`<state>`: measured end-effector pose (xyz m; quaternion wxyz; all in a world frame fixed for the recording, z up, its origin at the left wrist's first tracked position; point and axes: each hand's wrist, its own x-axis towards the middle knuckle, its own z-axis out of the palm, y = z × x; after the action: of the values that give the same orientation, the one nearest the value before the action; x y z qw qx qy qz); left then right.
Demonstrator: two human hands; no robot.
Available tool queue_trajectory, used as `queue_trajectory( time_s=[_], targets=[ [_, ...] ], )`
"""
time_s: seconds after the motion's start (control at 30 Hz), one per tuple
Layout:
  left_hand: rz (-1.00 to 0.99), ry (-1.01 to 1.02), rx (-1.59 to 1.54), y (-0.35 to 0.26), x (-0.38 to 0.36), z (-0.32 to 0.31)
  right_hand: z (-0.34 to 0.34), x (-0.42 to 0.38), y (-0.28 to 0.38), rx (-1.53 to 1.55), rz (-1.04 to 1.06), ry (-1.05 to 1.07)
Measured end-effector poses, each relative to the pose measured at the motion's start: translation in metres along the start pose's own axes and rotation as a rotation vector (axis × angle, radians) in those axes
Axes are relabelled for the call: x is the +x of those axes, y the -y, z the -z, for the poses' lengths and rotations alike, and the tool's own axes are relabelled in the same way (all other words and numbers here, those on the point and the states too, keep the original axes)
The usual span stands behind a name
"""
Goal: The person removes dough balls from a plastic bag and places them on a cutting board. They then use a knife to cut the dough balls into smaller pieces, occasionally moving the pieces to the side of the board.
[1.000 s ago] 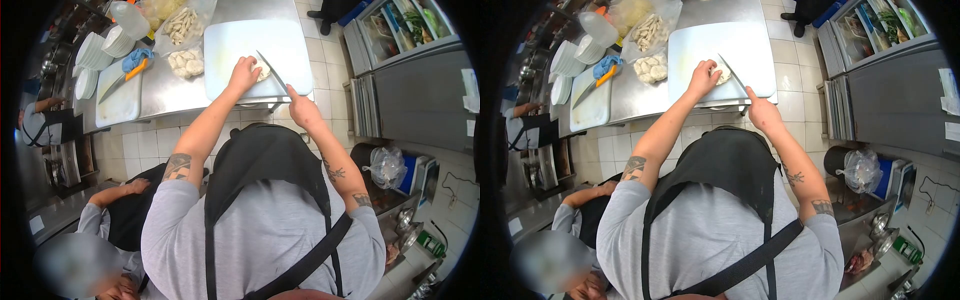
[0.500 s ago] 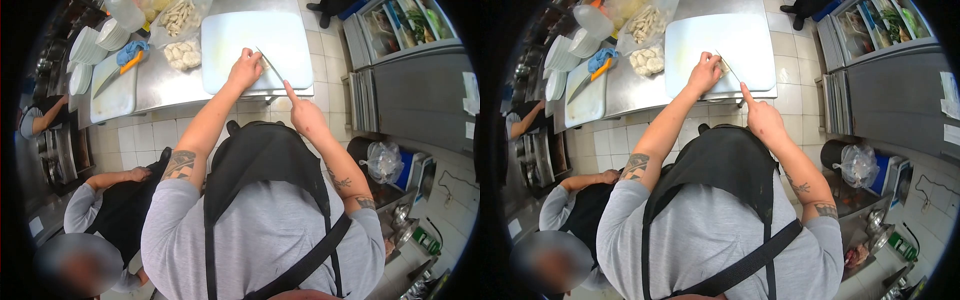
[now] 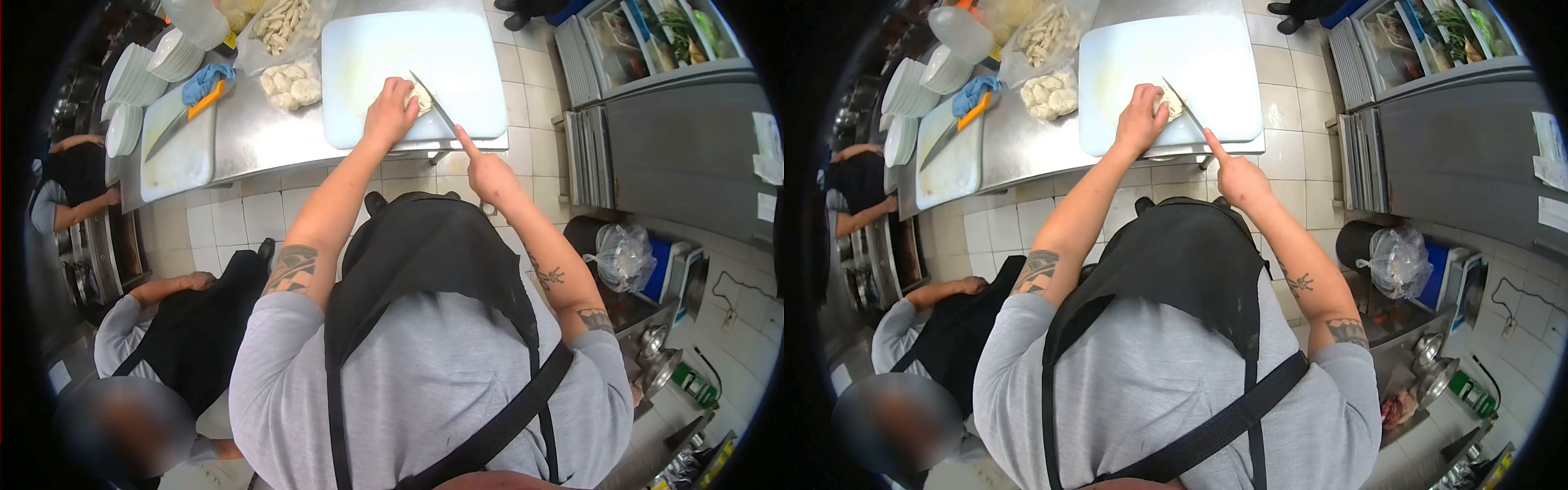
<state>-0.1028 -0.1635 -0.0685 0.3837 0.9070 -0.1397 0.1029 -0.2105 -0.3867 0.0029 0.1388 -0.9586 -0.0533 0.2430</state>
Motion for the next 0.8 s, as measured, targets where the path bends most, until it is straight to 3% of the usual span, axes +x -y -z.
queue_trajectory(
  time_s=[0.2, 0.8],
  targets=[
    [0.037, 0.017, -0.035, 0.007, 0.0, -0.001, 0.016, -0.008, -0.003, -0.033, 0.064, -0.143],
    [0.04, 0.028, 0.031, -0.006, 0.0, 0.004, 0.044, -0.027, 0.017, -0.061, 0.077, -0.031]
  ],
)
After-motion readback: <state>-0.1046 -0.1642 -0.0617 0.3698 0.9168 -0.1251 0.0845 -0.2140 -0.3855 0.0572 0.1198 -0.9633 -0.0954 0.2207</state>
